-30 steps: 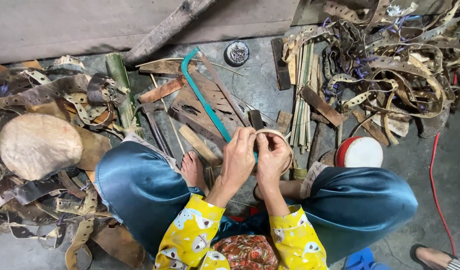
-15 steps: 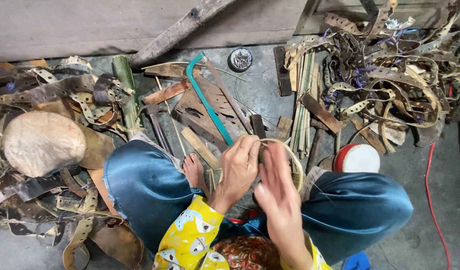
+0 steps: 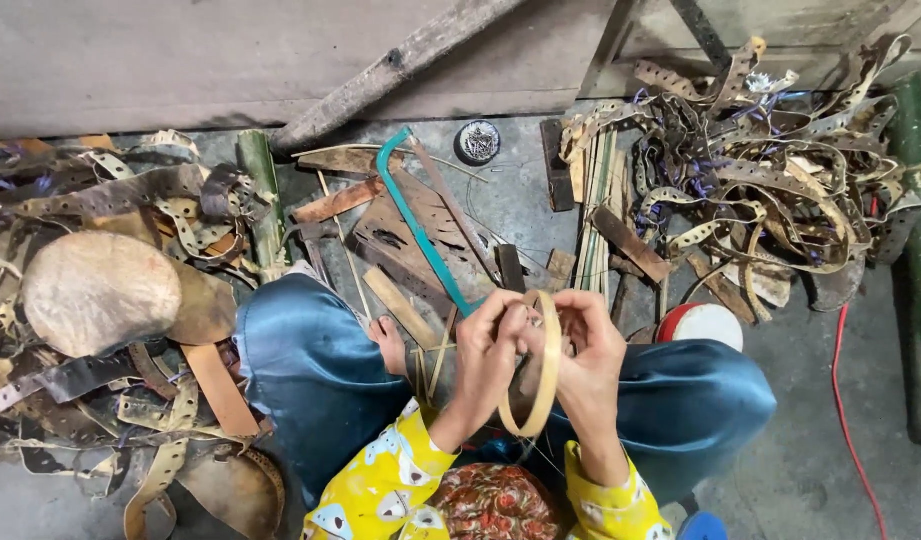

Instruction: Assembling a circular instrument component by weaving and wrapping thin wooden strips around a frame.

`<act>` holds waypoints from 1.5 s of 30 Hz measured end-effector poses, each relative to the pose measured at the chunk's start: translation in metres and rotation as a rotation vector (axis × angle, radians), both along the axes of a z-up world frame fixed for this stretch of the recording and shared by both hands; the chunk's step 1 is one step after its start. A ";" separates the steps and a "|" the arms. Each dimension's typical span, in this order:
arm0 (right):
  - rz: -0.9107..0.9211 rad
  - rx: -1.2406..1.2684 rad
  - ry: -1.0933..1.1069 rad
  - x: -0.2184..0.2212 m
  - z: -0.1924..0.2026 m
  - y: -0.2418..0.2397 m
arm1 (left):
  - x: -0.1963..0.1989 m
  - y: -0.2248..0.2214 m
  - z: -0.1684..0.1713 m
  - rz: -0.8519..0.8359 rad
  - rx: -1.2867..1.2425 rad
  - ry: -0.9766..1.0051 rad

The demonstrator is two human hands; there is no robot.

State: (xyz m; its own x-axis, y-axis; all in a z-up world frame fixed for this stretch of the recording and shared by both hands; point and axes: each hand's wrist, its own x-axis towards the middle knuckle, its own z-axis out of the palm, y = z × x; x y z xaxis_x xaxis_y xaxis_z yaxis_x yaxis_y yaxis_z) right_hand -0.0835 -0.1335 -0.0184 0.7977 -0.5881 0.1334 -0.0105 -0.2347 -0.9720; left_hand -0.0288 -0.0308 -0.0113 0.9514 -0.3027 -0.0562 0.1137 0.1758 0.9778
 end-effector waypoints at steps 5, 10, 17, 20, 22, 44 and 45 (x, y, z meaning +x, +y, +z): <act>0.037 -0.187 -0.009 0.014 0.034 -0.002 | 0.003 0.000 0.008 0.010 0.073 -0.059; 0.042 -0.312 -0.016 0.029 0.036 -0.011 | 0.008 0.002 0.009 -0.090 0.068 -0.035; 0.206 0.043 -0.040 0.041 0.014 -0.033 | 0.012 0.003 0.003 -0.091 -0.025 0.043; 0.212 0.107 -0.059 0.042 0.011 -0.030 | 0.019 0.005 0.011 -0.107 0.052 -0.045; 0.193 0.163 -0.063 0.041 0.009 -0.029 | 0.021 0.005 0.011 -0.121 0.078 -0.073; 0.352 -0.643 -0.143 0.048 0.056 -0.046 | 0.023 0.009 0.047 -0.106 0.176 -0.267; 0.356 -0.682 -0.138 0.048 0.059 -0.046 | 0.022 0.009 0.046 -0.104 0.180 -0.272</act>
